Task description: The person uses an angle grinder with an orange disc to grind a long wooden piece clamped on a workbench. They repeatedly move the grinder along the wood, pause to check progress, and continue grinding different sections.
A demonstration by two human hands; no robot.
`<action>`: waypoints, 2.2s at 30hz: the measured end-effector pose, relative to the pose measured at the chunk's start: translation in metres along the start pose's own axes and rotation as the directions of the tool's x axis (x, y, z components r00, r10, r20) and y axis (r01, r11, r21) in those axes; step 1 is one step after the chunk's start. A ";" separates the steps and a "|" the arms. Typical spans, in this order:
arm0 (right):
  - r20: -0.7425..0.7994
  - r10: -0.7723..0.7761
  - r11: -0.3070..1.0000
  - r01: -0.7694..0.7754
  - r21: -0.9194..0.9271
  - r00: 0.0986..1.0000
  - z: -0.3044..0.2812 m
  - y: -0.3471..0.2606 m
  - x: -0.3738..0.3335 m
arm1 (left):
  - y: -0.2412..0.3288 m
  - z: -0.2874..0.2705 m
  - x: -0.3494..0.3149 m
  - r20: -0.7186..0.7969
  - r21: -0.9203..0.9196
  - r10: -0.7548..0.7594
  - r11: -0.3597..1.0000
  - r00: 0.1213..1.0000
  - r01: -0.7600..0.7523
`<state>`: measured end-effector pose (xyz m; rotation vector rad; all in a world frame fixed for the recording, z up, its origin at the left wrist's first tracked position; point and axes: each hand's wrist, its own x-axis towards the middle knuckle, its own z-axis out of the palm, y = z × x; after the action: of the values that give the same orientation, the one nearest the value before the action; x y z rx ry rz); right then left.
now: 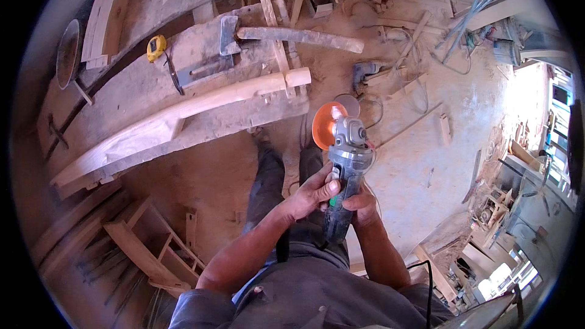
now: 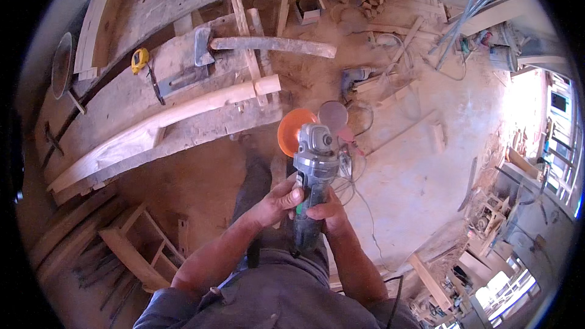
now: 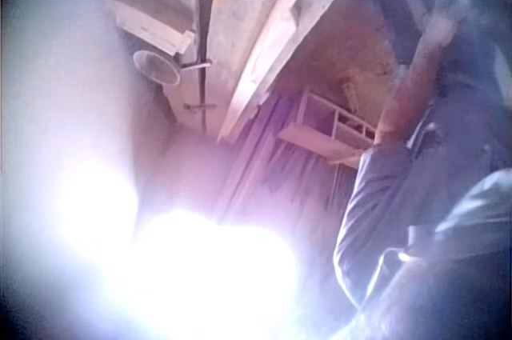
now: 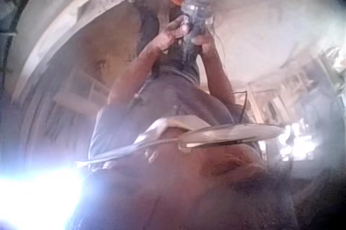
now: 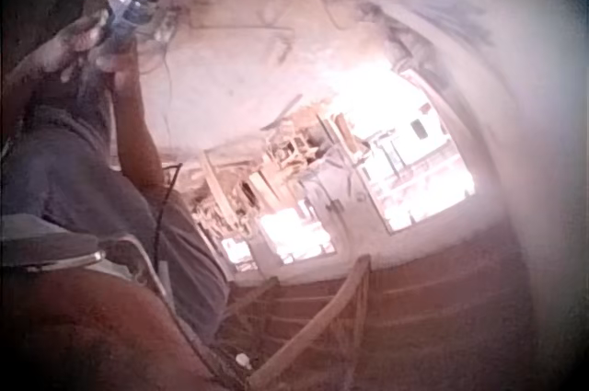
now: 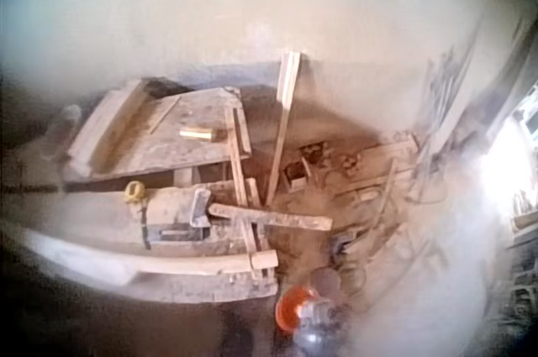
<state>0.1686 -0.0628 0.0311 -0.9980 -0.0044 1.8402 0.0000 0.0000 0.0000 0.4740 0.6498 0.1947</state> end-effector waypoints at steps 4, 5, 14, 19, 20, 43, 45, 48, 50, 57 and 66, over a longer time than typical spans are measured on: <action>0.067 0.061 0.998 -0.061 0.002 0.996 -0.008 -0.009 -0.008 | -0.002 0.006 0.012 0.037 -0.038 -0.008 0.999 0.999 0.009; 0.084 0.078 0.997 -0.079 0.003 0.993 -0.012 -0.013 -0.011 | -0.005 0.009 0.017 0.052 -0.031 -0.016 0.999 0.999 0.018; -0.270 -0.067 0.986 0.023 -0.164 0.960 0.025 -0.006 -0.022 | 0.010 0.014 0.023 0.001 -0.105 0.024 0.994 1.000 -0.023; -0.223 -0.045 0.976 -0.005 -0.217 0.974 0.015 -0.008 -0.015 | 0.010 0.017 0.025 -0.113 -0.038 -0.001 0.999 0.994 -0.004; -0.227 -0.055 0.976 0.005 -0.219 0.972 0.019 -0.008 -0.013 | 0.011 0.017 0.026 -0.141 -0.033 0.015 0.999 0.990 -0.019; -0.364 -0.205 0.827 -0.038 -0.560 0.909 0.030 -0.001 0.023 | 0.036 -0.044 -0.023 -0.496 0.558 0.485 0.814 0.720 -0.163; -0.365 -0.211 0.823 -0.036 -0.567 0.907 0.032 -0.005 0.029 | 0.049 -0.091 -0.030 -0.213 0.944 0.840 0.309 0.500 -0.117; -0.309 -0.208 0.823 -0.004 -0.568 0.928 0.032 -0.007 0.046 | 0.089 -0.137 -0.035 -0.081 0.996 0.922 0.065 0.379 0.055; -0.246 -0.223 0.762 0.012 -0.648 0.943 0.021 -0.008 0.057 | 0.109 -0.153 -0.036 -0.027 0.968 0.894 -0.088 0.447 0.236; -0.281 -0.172 0.733 -0.068 -0.677 0.944 0.043 -0.022 0.074 | 0.149 -0.193 -0.028 -0.005 0.933 0.782 -0.220 0.623 0.285; -0.210 -0.205 0.704 -0.005 -0.711 0.956 0.034 -0.018 0.088 | 0.153 -0.200 -0.024 0.018 0.907 0.777 -0.277 0.629 0.316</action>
<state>0.1466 0.0270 0.0058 -1.7482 -0.6381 1.5850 -0.1471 0.1985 -0.0526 2.4711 1.4454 0.3081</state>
